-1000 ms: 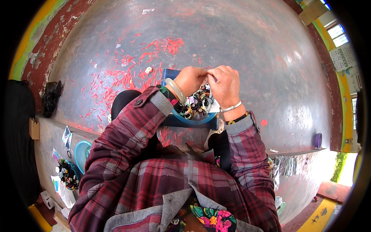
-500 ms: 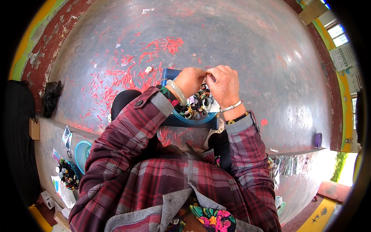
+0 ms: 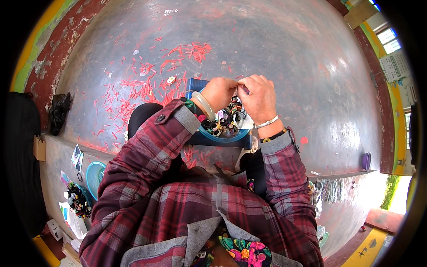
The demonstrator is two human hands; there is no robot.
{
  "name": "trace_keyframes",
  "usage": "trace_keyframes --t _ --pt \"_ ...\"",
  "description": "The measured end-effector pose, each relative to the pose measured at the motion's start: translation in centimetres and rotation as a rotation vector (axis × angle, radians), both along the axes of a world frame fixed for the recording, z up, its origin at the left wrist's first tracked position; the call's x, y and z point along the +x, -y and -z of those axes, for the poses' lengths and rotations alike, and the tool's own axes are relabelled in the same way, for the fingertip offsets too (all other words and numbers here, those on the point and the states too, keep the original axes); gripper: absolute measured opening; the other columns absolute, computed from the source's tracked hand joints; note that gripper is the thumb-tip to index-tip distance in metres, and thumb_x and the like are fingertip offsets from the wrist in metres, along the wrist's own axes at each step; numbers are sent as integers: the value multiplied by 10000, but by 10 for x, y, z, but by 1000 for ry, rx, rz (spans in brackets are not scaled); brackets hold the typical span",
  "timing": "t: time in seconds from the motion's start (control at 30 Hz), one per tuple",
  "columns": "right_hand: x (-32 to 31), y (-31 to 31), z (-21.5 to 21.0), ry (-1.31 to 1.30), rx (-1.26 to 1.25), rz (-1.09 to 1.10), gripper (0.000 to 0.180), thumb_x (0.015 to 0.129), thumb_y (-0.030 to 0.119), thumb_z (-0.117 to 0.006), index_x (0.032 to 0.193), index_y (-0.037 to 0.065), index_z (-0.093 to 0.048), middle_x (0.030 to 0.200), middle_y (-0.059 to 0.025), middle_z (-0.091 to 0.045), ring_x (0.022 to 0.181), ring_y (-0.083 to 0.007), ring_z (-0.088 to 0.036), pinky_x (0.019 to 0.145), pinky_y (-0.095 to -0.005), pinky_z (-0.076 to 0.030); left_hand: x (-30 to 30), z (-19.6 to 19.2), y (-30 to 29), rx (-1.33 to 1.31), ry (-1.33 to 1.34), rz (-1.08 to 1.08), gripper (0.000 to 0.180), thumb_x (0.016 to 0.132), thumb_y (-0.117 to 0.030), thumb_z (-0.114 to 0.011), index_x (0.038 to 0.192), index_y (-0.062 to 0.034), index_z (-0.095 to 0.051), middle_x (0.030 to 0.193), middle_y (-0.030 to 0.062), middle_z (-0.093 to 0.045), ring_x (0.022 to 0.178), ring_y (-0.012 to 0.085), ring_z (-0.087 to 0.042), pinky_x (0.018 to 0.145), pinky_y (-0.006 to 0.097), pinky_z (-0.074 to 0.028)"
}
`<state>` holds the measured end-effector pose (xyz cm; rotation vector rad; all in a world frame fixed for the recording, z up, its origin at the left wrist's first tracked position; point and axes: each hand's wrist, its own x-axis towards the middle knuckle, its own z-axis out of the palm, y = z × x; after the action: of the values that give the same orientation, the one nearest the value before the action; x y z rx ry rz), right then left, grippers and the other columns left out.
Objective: The person sits on the floor and assembles hair accessories by hand. They pick up small plastic clips and hair ties from a blue bowl, attach the clips to the ties, and place the finished items back into the bowl.
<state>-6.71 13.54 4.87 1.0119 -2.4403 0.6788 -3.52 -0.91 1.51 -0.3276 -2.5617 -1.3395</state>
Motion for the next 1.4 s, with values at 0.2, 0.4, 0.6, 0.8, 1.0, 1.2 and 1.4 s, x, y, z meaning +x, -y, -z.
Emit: trace_keyframes --t 0.2,0.4,0.6,0.8,1.0,1.2,1.4 --pt "-2 -2 0 27 17 -10 51 692 145 -598 710 101 -615 726 -25 -576 754 -221 -546 674 -354 -379 0 2 0 -18 3 6 153 775 -67 -552 892 10 -615 773 218 -593 730 335 -604 635 352 -463" --pt "-2 -3 1 72 -28 -23 43 691 136 -591 697 104 -619 708 -24 -579 744 -225 -549 669 -356 -380 1 0 0 -14 -1 10 147 777 -68 -549 884 9 -614 768 216 -593 724 330 -605 631 349 -463" --pt "-3 -2 1 97 -40 -5 39 681 134 -598 700 115 -627 695 -20 -582 733 -227 -553 658 -356 -385 1 -1 -1 -19 33 -2 154 774 -70 -552 892 7 -616 777 218 -593 722 328 -608 624 347 -465" --pt "-8 -3 7 198 -181 2 85 679 118 -615 761 120 -638 732 -15 -608 747 -215 -559 667 -347 -391 0 -8 -1 143 175 -75 185 814 -82 -557 957 17 -621 808 164 -642 727 192 -627 648 287 -483" --pt "-5 -2 2 105 -137 5 87 679 126 -633 766 121 -628 730 -11 -599 744 -209 -555 673 -341 -391 -6 -1 2 337 321 -81 183 844 -81 -548 959 40 -624 813 102 -650 748 82 -574 660 244 -484" --pt "1 0 0 -14 -56 22 57 695 148 -631 744 123 -617 732 -14 -588 734 -209 -551 687 -337 -387 -3 -7 2 272 258 -44 185 828 -72 -554 971 28 -618 828 130 -653 753 114 -592 674 269 -486" --pt "4 2 -4 -106 3 54 61 706 160 -626 742 114 -608 730 -19 -582 736 -207 -551 692 -339 -386 -1 -12 1 208 238 -35 197 822 -81 -549 985 9 -615 828 151 -651 754 134 -608 681 283 -484"
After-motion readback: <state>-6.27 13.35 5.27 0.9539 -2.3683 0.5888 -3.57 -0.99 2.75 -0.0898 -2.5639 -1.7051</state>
